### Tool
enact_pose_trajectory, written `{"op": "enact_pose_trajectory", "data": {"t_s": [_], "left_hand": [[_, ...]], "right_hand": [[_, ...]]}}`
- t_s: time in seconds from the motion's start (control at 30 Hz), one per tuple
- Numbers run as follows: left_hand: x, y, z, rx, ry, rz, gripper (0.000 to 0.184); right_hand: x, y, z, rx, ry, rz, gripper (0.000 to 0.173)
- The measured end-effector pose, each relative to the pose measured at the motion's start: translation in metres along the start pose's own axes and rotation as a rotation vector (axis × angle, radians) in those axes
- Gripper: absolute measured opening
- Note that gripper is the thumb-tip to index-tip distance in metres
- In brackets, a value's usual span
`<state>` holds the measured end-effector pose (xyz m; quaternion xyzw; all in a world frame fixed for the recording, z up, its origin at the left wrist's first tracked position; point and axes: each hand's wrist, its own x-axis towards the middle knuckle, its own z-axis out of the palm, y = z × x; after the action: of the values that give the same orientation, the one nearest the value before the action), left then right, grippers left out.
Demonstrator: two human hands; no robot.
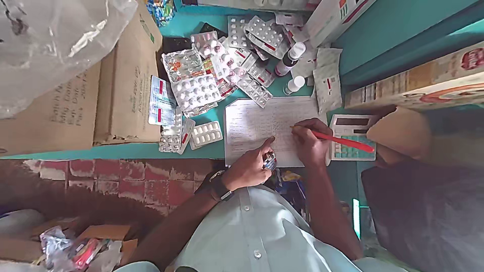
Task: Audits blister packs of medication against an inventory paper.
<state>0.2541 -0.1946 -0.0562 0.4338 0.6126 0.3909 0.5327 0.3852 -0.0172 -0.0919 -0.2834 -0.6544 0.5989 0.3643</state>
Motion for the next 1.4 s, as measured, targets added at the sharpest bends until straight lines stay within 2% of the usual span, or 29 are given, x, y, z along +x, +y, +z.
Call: {"op": "enact_pose_trajectory", "data": {"t_s": [0.07,0.17,0.23,0.37,0.4,0.47,0.5,0.63,0.7,0.8,0.9,0.97,1.1,1.2,1.3,1.4], "left_hand": [[0.0,-0.003,-0.001,-0.081,-0.007,0.034,0.067],[-0.011,0.0,-0.005,-0.353,-0.033,0.168,0.048],[-0.027,0.009,-0.013,-0.454,-0.07,0.272,0.042],[-0.067,0.014,-0.032,-0.466,0.08,0.404,0.035],[-0.079,0.013,-0.036,-0.472,0.139,0.404,0.035],[-0.099,0.005,-0.044,-0.527,0.23,0.413,0.037],[-0.108,0.001,-0.046,-0.564,0.259,0.422,0.038],[-0.124,-0.014,-0.041,-0.604,0.345,0.433,0.039],[-0.123,-0.015,-0.035,-0.586,0.394,0.43,0.04],[-0.115,-0.012,-0.023,-0.669,0.512,0.423,0.046],[-0.112,-0.021,-0.016,-0.863,0.55,0.486,0.053],[-0.109,-0.024,-0.015,-0.861,0.555,0.525,0.051],[-0.109,-0.012,-0.005,-0.825,0.726,0.388,0.053],[-0.11,-0.01,-0.007,-0.807,0.808,0.325,0.047],[-0.113,-0.016,-0.01,-0.884,0.822,0.314,0.044],[-0.115,-0.014,-0.011,-0.998,0.826,0.312,0.037]], "right_hand": [[0.002,-0.002,-0.001,0.059,0.03,0.047,0.015],[0.004,0.0,0.002,0.036,0.005,0.051,0.011],[0.006,0.0,0.004,0.001,-0.018,0.038,0.01],[0.01,-0.006,0.007,0.052,0.013,0.05,0.011],[0.009,-0.011,0.006,0.048,-0.019,0.041,0.023],[0.001,-0.03,0.007,0.0,-0.143,0.01,0.048],[-0.007,-0.043,0.012,-0.002,-0.216,-0.005,0.052],[-0.045,-0.09,0.051,-0.013,-0.615,0.001,0.036],[-0.056,-0.095,0.071,0.01,-0.694,-0.013,0.034],[-0.057,-0.094,0.079,0.249,-0.621,0.062,0.03],[-0.048,-0.089,0.08,0.524,-0.486,0.169,0.039],[-0.042,-0.085,0.08,0.585,-0.478,0.222,0.045],[-0.05,-0.086,0.088,0.509,-0.547,0.261,0.045],[-0.056,-0.084,0.095,0.522,-0.579,0.253,0.044],[-0.053,-0.081,0.084,0.442,-0.635,0.189,0.037],[-0.041,-0.08,0.068,0.254,-0.587,0.104,0.033]]}}
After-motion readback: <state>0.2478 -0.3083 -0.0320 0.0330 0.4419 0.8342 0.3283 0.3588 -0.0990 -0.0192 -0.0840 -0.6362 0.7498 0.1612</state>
